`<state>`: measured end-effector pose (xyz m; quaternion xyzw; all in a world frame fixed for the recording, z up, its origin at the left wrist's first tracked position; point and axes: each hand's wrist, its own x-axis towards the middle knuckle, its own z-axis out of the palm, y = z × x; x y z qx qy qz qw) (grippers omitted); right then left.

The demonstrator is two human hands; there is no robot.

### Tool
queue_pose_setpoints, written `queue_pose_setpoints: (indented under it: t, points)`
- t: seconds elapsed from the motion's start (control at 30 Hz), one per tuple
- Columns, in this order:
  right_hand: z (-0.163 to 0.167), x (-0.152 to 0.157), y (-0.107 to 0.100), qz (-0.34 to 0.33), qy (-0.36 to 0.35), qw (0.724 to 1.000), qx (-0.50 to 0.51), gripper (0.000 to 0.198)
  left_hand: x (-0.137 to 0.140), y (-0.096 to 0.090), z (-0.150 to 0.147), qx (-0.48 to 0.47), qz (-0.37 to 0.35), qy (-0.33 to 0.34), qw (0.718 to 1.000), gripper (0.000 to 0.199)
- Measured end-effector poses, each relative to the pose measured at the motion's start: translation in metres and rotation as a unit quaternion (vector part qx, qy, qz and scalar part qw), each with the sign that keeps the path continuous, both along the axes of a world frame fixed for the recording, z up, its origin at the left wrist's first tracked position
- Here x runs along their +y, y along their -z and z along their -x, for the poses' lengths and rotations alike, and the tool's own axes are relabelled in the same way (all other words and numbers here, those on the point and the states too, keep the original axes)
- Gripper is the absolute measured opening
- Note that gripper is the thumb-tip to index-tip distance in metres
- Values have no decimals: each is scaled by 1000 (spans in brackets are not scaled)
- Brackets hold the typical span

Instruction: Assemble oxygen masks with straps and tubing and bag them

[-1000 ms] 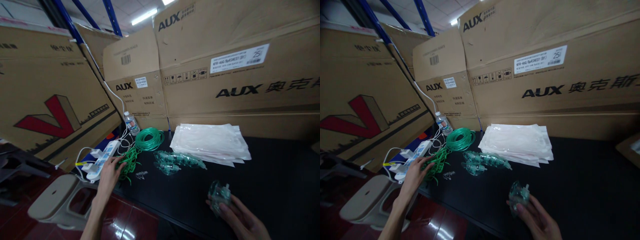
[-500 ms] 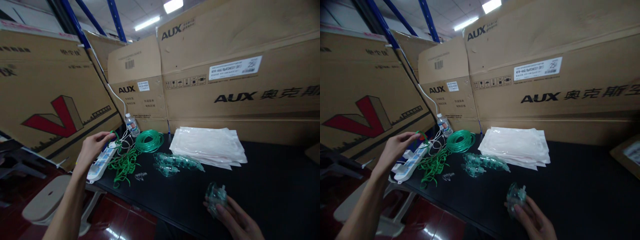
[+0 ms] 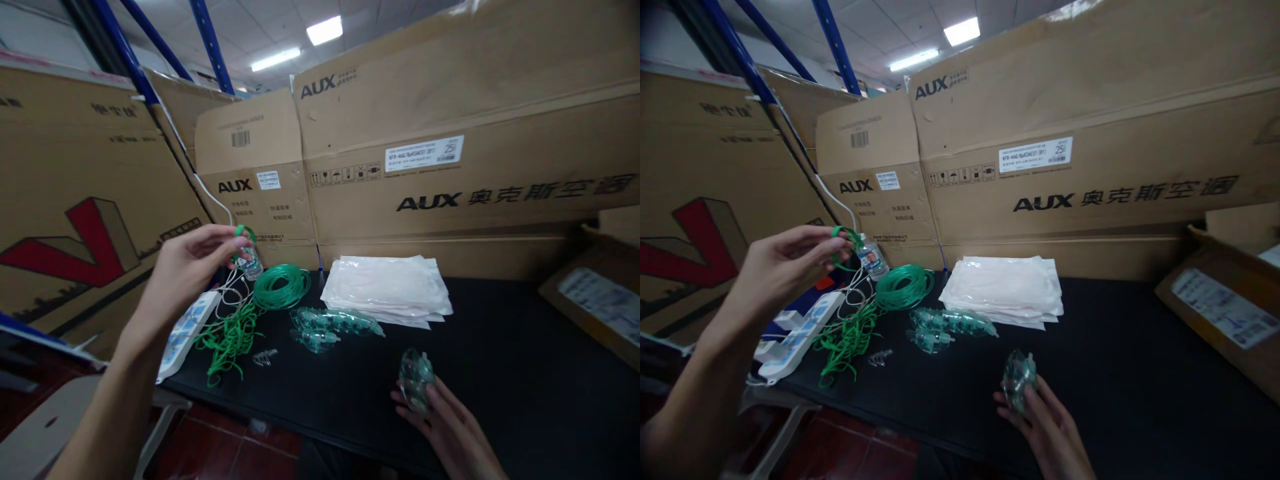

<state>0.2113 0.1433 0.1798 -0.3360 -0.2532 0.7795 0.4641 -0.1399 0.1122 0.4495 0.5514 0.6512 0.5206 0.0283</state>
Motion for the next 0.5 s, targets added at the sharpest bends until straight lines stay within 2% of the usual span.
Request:
queue_pose_setpoints:
  t: [0.07,0.13,0.17,0.23,0.3,0.33,0.4,0.5]
  points:
    - [-3,-1,-2,-3,5,1000,8,40,6,33,-38,-9,41,97,994,22]
    - [-9,-3,-4,-2,13,1000,5,38,10,83,-79,17,84,176,981,13]
    - [-15,-4,-4,-3,21,1000,4,37,10,111,-99,36,104,204,973,10]
    - [-28,-10,-6,-8,43,999,1,35,8,167,-136,46,148,253,955,17]
    - [-42,-17,-8,-17,57,998,-10,33,3,213,-162,35,188,270,944,21]
    - [-49,-21,-9,-22,58,998,-19,32,0,230,-171,32,192,268,944,21]
    - [-56,-28,-12,-28,48,998,-38,33,-6,250,-180,29,184,258,948,21]
    - [-52,-33,-18,-32,14,998,-44,35,-11,257,-180,32,171,259,950,21]
